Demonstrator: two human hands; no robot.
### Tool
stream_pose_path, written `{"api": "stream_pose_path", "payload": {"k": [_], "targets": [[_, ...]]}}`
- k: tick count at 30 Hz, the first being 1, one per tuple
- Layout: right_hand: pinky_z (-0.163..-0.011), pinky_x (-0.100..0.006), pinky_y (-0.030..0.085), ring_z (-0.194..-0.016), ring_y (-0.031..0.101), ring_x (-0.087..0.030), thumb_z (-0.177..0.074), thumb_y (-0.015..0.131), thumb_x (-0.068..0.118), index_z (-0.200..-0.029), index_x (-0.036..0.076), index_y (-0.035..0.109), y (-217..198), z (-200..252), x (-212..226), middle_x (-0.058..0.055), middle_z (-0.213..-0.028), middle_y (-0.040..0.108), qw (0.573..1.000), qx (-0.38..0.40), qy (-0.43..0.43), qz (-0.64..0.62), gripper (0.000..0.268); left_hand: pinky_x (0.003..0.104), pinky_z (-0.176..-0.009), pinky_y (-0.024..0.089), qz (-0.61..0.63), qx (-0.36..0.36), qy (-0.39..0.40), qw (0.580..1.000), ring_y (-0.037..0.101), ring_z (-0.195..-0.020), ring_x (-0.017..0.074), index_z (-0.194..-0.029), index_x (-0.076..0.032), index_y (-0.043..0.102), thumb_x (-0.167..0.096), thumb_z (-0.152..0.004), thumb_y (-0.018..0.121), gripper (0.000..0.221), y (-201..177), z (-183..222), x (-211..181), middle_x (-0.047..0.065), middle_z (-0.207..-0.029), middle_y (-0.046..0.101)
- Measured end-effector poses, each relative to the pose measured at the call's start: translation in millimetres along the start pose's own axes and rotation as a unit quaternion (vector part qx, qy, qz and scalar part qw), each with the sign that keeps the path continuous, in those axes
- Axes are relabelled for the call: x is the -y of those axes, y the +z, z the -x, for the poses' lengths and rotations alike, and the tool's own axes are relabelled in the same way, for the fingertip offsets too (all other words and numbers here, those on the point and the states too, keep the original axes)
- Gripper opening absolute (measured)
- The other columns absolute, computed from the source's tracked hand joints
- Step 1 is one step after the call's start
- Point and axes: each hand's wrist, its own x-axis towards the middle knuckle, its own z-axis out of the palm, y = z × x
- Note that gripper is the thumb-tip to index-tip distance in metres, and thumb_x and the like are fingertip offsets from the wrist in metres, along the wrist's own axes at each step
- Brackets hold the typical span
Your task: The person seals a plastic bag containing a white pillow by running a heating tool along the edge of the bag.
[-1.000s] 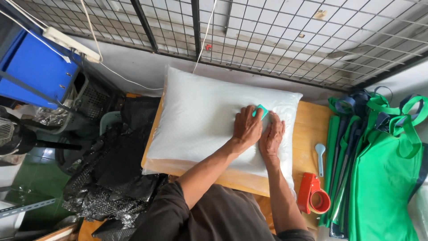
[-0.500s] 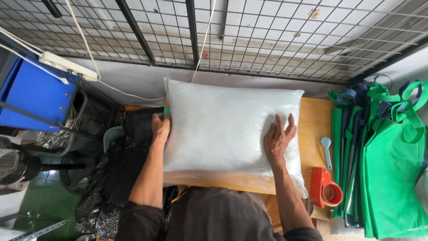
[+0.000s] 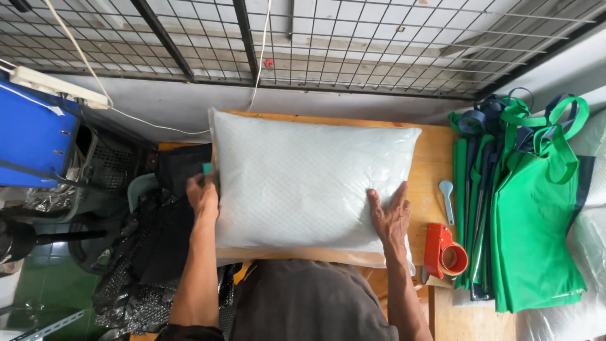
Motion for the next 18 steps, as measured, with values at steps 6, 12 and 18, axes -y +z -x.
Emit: {"api": "stream_pose_path", "payload": {"k": [6,12,18], "targets": [[-0.110,-0.060,0.038,-0.141,0.042,-0.045,-0.093,0.037,0.083,-0.166,0.016,0.013,15.4,-6.5,-13.3,-0.030,-0.150,0.042,0.999,-0.013,-0.019,0.039,0.102,0.047,-0.087,0.049,0.083,-0.188,0.404,0.891,0.061,-0.100,0.0418,-0.117,-0.006,0.065,-0.018,-0.084,0.082,0.040,41.1,94.3,-110.9,0.020,-0.104,0.061],[-0.111,-0.060,0.036,-0.143,0.039,-0.046,-0.100,0.027,0.075,-0.166,0.013,0.012,17.7,-7.3,-24.7,-0.031,-0.154,0.038,0.998,-0.021,-0.048,0.045,0.092,0.047,-0.076,0.052,-0.012,0.009,0.625,0.780,0.062,-0.092,0.0354,-0.112,-0.010,0.064,-0.014,-0.070,0.082,0.046,174.0,256.0,-153.8,0.013,-0.103,0.061],[-0.108,-0.060,0.038,-0.139,0.045,-0.047,-0.099,0.027,0.080,-0.166,0.014,0.018,10.4,-1.6,-14.1,-0.032,-0.150,0.043,0.998,-0.032,-0.047,0.040,0.094,0.047,-0.063,0.052,-0.108,-0.016,0.648,0.754,0.061,-0.083,0.0353,-0.107,-0.014,0.062,-0.016,-0.067,0.079,0.043,180.4,219.5,-158.5,0.011,-0.100,0.057]]}}
